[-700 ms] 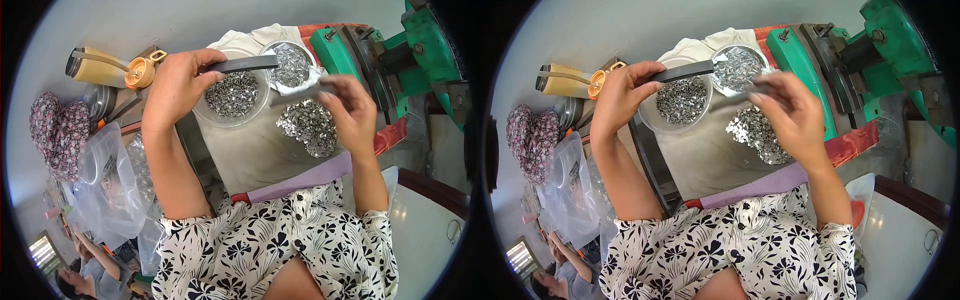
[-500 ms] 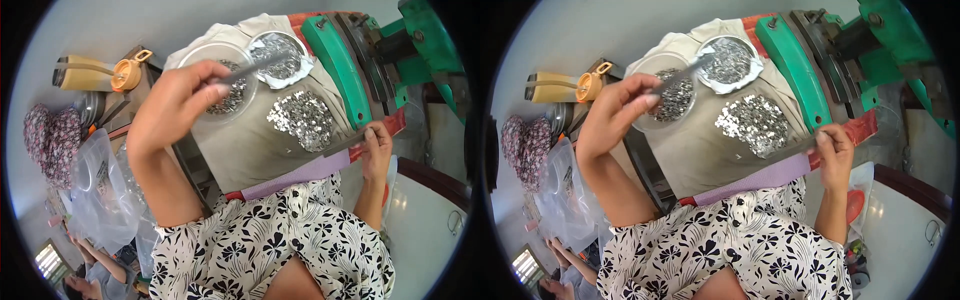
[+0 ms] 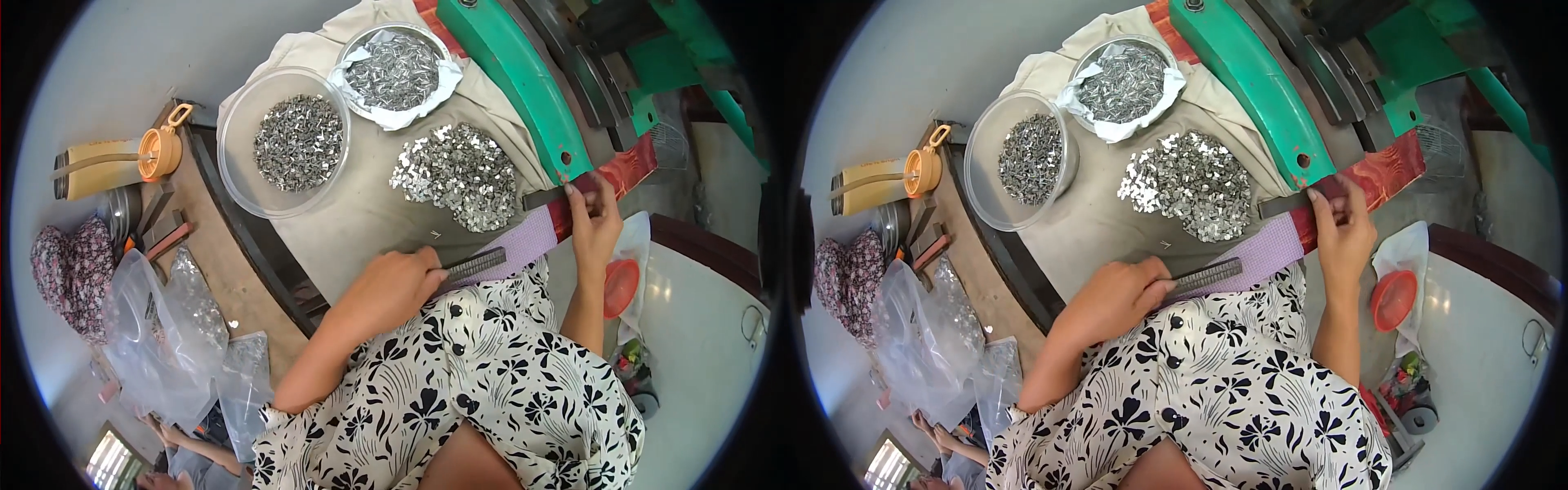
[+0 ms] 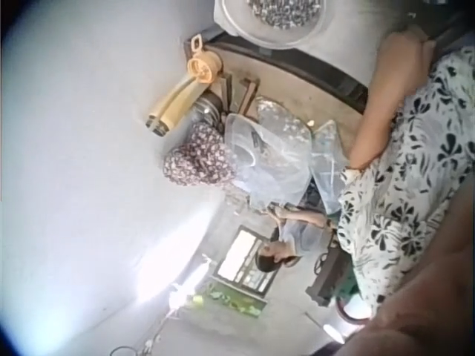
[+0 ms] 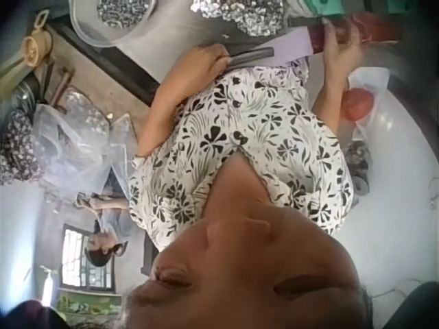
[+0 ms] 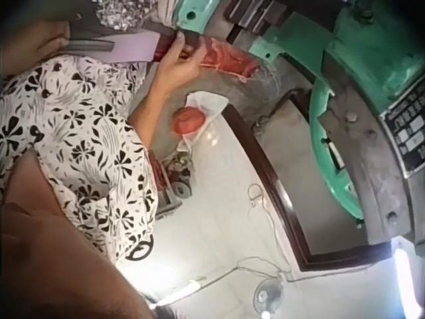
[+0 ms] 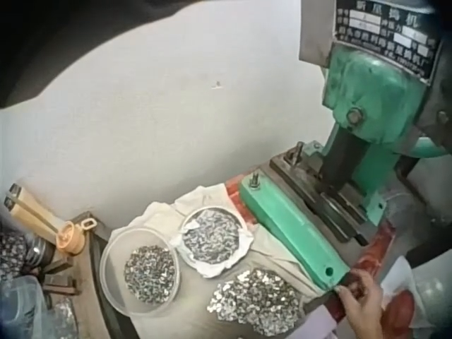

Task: Assembling metal zipper teeth onto a zipper tape using an alignment tool and a manual press.

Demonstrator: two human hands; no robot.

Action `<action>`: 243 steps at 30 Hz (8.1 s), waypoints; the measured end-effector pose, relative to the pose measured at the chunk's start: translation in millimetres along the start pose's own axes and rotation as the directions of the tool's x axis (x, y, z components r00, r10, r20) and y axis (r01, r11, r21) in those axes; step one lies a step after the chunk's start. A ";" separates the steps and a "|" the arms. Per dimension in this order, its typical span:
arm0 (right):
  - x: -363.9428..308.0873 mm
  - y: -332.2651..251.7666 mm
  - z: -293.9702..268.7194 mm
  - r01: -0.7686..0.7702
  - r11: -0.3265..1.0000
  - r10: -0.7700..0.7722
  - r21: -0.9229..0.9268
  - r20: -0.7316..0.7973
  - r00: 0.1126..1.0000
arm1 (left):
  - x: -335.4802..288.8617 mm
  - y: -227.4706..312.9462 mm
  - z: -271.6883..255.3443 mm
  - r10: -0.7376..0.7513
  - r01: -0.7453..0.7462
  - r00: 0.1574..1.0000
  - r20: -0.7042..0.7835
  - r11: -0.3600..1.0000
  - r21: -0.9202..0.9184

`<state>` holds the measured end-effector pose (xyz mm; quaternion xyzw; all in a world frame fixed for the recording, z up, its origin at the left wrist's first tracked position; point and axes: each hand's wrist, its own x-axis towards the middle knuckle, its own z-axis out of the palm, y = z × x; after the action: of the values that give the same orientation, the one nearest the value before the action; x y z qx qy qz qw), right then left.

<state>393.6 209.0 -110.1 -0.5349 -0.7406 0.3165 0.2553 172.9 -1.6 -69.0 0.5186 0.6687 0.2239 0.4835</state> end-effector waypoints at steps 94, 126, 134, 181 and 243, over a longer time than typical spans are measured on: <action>35.9 -143.0 82.8 0.913 0.407 -0.845 0.035 0.394 0.362 | -18.0 -30.2 23.6 -0.047 0.019 0.723 -0.689 0.999 -0.048; -14.8 -99.2 68.3 0.871 0.489 -0.735 0.049 0.561 0.381 | -19.9 -22.8 22.8 -0.092 0.075 0.731 -0.677 0.996 -0.055; -21.7 -97.2 70.6 0.817 0.568 -0.753 0.101 0.465 0.465 | -16.0 -20.7 22.5 -0.059 0.096 0.723 -0.689 0.995 0.016; -15.8 -96.1 81.2 0.850 0.515 -0.813 0.112 0.380 0.442 | -17.3 -21.4 6.0 0.079 0.080 0.774 -0.628 0.972 0.221; -19.9 -86.5 46.5 0.853 0.410 -0.710 0.323 0.700 0.076 | -43.9 -24.3 65.2 0.223 -0.122 0.779 -0.586 0.971 0.206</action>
<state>311.7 161.2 -77.9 0.1179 -0.9602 0.2532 0.0006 218.3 -63.5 -98.5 0.5151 0.7531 0.3679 0.1793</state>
